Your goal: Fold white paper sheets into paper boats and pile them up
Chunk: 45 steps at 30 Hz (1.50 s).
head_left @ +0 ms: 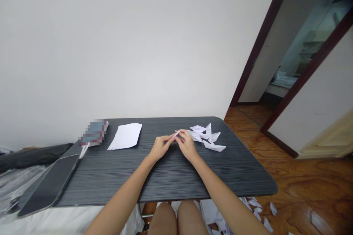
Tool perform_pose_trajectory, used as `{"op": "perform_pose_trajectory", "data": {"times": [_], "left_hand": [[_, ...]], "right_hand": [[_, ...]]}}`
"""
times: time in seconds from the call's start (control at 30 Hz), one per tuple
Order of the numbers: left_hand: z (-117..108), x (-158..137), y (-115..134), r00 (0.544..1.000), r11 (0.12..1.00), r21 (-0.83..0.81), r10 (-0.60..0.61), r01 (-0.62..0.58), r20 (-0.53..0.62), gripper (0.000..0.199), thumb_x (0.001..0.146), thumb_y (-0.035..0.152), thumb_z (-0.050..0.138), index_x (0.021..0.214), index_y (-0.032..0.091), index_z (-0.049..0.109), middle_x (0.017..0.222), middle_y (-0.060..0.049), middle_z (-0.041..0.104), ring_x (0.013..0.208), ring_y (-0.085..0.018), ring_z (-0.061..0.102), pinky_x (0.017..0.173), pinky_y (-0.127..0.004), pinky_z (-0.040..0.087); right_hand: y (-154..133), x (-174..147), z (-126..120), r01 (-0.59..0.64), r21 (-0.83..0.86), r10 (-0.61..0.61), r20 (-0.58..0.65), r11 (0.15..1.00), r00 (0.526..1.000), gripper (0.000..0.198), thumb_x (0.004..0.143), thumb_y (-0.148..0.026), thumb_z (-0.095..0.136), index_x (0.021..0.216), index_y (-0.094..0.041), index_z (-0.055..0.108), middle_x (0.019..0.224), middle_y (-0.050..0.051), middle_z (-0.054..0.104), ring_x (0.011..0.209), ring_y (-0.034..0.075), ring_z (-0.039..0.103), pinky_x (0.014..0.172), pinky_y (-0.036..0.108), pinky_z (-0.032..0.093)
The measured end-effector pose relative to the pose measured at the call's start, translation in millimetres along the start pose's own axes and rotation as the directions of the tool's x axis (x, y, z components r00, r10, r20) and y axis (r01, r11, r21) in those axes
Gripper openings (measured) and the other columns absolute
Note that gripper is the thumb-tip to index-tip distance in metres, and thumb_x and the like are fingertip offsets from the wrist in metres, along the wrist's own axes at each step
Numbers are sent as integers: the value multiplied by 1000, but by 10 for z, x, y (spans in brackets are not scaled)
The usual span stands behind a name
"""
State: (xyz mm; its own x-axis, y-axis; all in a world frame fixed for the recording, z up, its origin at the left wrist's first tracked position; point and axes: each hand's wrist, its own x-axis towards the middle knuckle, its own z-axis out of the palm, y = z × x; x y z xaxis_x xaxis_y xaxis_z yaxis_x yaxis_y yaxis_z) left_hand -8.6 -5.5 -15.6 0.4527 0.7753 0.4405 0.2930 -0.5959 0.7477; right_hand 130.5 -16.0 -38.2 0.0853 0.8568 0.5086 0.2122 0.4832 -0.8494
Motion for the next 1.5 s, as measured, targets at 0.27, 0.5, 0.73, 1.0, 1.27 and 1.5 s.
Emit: {"op": "perform_pose_trajectory", "data": {"times": [0.27, 0.5, 0.73, 1.0, 1.27, 1.5], "left_hand": [[-22, -7, 42, 999, 1000, 9, 10, -11, 46, 29, 79, 28, 42, 100, 20, 61, 100, -1, 62, 92, -19, 57, 83, -31, 42], [-55, 9, -30, 994, 995, -61, -74, 79, 83, 31, 76, 32, 48, 99, 16, 62, 89, -2, 66, 84, -19, 59, 77, -28, 44], [-91, 43, -121, 985, 969, -207, -108, 134, 132, 34, 73, 32, 52, 98, 13, 61, 98, -6, 62, 93, -22, 56, 83, -32, 42], [-8, -33, -109, 996, 959, 277, 77, -61, -48, 27, 77, 22, 45, 98, 18, 61, 81, -5, 67, 62, -13, 59, 65, -23, 45], [96, -27, -156, 985, 959, 270, 126, -89, -122, 27, 77, 23, 44, 99, 16, 59, 69, -3, 65, 56, -10, 57, 56, -19, 45], [85, 33, -118, 976, 960, -257, -158, 116, -149, 30, 74, 24, 48, 98, 9, 59, 56, -2, 62, 48, -12, 58, 52, -23, 49]], "right_hand": [[-30, -35, 30, 18, -56, -15, 55, 998, 998, 23, 76, -29, 48, 93, -20, 60, 100, 9, 46, 96, 20, 48, 76, 32, 49], [-2, -43, 30, 35, -50, -30, 88, 998, 996, 25, 77, -28, 46, 98, -21, 57, 105, 9, 43, 95, 19, 50, 78, 32, 49], [-46, -37, -14, 71, -73, -60, 145, 995, 988, 24, 78, -24, 43, 97, -19, 57, 109, 10, 42, 95, 18, 51, 77, 30, 48], [-44, -59, 50, 103, -208, -81, 112, 973, 990, 28, 75, -17, 41, 97, -18, 58, 104, 9, 51, 95, 19, 51, 77, 30, 46], [-111, -98, 19, -55, -313, 86, 85, 948, 993, 30, 82, -30, 33, 89, -19, 61, 54, 1, 57, 42, 11, 52, 47, 22, 42], [-36, -9, -4, -48, -117, 56, 64, 992, 996, 33, 78, -24, 40, 103, -15, 58, 51, -1, 52, 44, 10, 47, 46, 21, 38]]}}
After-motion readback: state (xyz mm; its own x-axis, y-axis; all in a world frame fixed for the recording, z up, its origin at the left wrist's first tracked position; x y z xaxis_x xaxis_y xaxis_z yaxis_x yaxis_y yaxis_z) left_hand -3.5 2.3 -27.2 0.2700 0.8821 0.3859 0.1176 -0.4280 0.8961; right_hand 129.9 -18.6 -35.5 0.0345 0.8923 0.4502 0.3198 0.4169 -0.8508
